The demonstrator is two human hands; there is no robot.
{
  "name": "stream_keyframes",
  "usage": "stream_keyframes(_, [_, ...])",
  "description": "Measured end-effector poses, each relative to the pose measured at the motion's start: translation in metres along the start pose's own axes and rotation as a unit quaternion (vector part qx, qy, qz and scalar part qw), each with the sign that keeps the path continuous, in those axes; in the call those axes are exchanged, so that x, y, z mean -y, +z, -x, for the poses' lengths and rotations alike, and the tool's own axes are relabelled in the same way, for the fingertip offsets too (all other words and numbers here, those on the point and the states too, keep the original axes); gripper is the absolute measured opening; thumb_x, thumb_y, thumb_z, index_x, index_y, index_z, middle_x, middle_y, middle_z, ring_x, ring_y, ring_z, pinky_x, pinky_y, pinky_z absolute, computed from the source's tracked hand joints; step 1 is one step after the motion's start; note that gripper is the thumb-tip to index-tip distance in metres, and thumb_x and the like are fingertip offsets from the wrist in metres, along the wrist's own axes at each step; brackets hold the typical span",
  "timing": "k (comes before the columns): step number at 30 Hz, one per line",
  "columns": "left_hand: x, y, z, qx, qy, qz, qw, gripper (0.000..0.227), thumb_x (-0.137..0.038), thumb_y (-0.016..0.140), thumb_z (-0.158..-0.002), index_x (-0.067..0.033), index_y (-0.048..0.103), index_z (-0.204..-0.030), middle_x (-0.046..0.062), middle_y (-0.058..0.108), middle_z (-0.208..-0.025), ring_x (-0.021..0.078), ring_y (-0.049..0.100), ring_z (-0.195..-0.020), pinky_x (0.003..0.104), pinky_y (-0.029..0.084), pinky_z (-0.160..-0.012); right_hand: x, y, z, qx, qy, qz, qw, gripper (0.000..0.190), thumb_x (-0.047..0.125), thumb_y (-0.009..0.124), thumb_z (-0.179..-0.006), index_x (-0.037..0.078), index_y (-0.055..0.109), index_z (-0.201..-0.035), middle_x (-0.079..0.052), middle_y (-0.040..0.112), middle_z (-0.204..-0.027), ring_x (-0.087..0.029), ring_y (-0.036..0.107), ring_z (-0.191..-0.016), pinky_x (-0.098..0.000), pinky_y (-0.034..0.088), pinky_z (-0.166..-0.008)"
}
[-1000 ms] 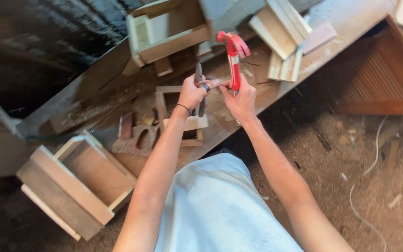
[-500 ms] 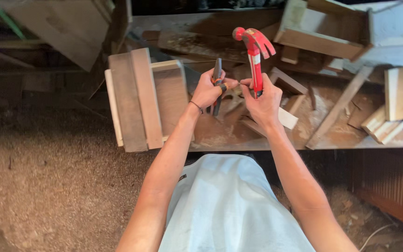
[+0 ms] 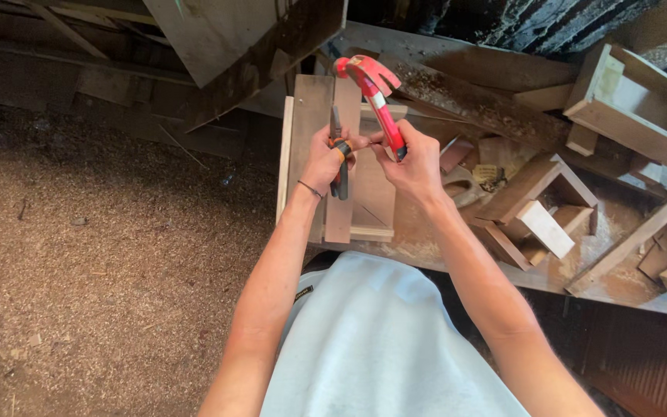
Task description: The person smooths a small wooden plank with sandpaper, then places it into a wooden box frame. They use pliers to hold a nail and a hammer to drive it into the wood, securing the plank to the frame.
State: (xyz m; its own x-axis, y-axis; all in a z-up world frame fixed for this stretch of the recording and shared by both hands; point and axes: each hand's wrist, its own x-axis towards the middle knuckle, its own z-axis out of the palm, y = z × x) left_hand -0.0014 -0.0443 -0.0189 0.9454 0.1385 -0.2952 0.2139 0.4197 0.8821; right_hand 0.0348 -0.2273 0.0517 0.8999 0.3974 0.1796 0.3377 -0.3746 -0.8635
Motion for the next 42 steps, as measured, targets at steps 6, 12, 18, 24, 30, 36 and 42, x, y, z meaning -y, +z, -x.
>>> stream_keyframes(6, [-0.022, -0.038, 0.002, 0.016, -0.052, 0.122, 0.991, 0.038, -0.009, 0.084, -0.087, -0.0161, 0.047, -0.083, -0.006, 0.051, -0.066, 0.0050, 0.048, -0.052, 0.022, 0.034, -0.044, 0.001, 0.055, -0.018, -0.044, 0.009, -0.129, 0.991, 0.023, 0.002, 0.082, -0.089, 0.000, 0.061, -0.099, -0.008, 0.074, -0.095, -0.014, 0.071, -0.086, -0.0292, 0.059, -0.081])
stream_keyframes(12, [-0.047, -0.071, -0.003, -0.051, -0.164, -0.001, 0.985, 0.012, -0.021, 0.062, -0.091, -0.0109, 0.055, -0.092, -0.001, 0.064, -0.079, 0.0102, 0.059, -0.050, 0.023, 0.035, -0.038, -0.018, 0.085, -0.047, -0.061, 0.067, -0.243, 0.966, 0.030, 0.000, 0.083, -0.088, 0.000, 0.057, -0.102, -0.009, 0.073, -0.102, -0.014, 0.074, -0.094, -0.0300, 0.064, -0.087])
stream_keyframes(18, [-0.046, -0.094, -0.013, 0.069, -0.176, -0.223, 0.956, 0.040, 0.000, 0.062, -0.085, -0.0108, 0.054, -0.123, 0.000, 0.068, -0.097, 0.0047, 0.055, -0.060, 0.024, 0.041, -0.045, -0.038, 0.083, -0.074, -0.055, 0.093, -0.148, 0.983, 0.032, 0.002, 0.082, -0.087, 0.001, 0.052, -0.097, -0.010, 0.077, -0.098, -0.014, 0.076, -0.090, -0.0286, 0.063, -0.080])
stream_keyframes(24, [-0.033, -0.089, -0.016, 0.102, -0.194, -0.163, 0.962, 0.043, 0.004, 0.068, -0.078, -0.0012, 0.058, -0.120, 0.003, 0.072, -0.094, 0.0064, 0.066, -0.070, 0.025, 0.036, -0.043, -0.028, 0.087, -0.082, -0.022, 0.025, -0.095, 0.995, 0.029, 0.000, 0.081, -0.088, 0.002, 0.053, -0.092, -0.011, 0.078, -0.095, -0.015, 0.076, -0.090, -0.0299, 0.062, -0.081])
stream_keyframes(30, [-0.034, -0.082, -0.024, 0.100, -0.077, -0.347, 0.929, 0.043, -0.011, 0.085, -0.070, -0.0038, 0.069, -0.109, 0.007, 0.074, -0.094, 0.0145, 0.071, -0.086, 0.028, 0.057, -0.075, -0.015, 0.087, -0.083, 0.032, 0.009, -0.029, 0.999, 0.028, 0.003, 0.080, -0.085, 0.001, 0.065, -0.109, -0.009, 0.076, -0.091, -0.019, 0.076, -0.083, -0.0316, 0.059, -0.078])
stream_keyframes(36, [-0.039, -0.075, -0.030, 0.108, -0.084, -0.419, 0.897, 0.058, -0.026, 0.090, -0.061, -0.0004, 0.065, -0.107, 0.010, 0.072, -0.095, 0.0224, 0.072, -0.089, 0.035, 0.057, -0.079, -0.011, 0.087, -0.079, 0.047, -0.007, 0.021, 0.999, 0.019, 0.003, 0.079, -0.083, 0.003, 0.067, -0.098, -0.011, 0.070, -0.083, -0.027, 0.070, -0.076, -0.0364, 0.054, -0.070])
stream_keyframes(42, [-0.051, -0.068, -0.028, 0.131, -0.136, -0.469, 0.863, 0.067, -0.035, 0.090, -0.058, 0.0013, 0.061, -0.105, 0.015, 0.072, -0.094, 0.0271, 0.073, -0.086, 0.038, 0.059, -0.075, -0.010, 0.086, -0.075, 0.050, -0.001, 0.024, 0.998, 0.020, 0.002, 0.078, -0.081, 0.003, 0.066, -0.097, -0.010, 0.070, -0.082, -0.027, 0.068, -0.073, -0.0362, 0.052, -0.067])
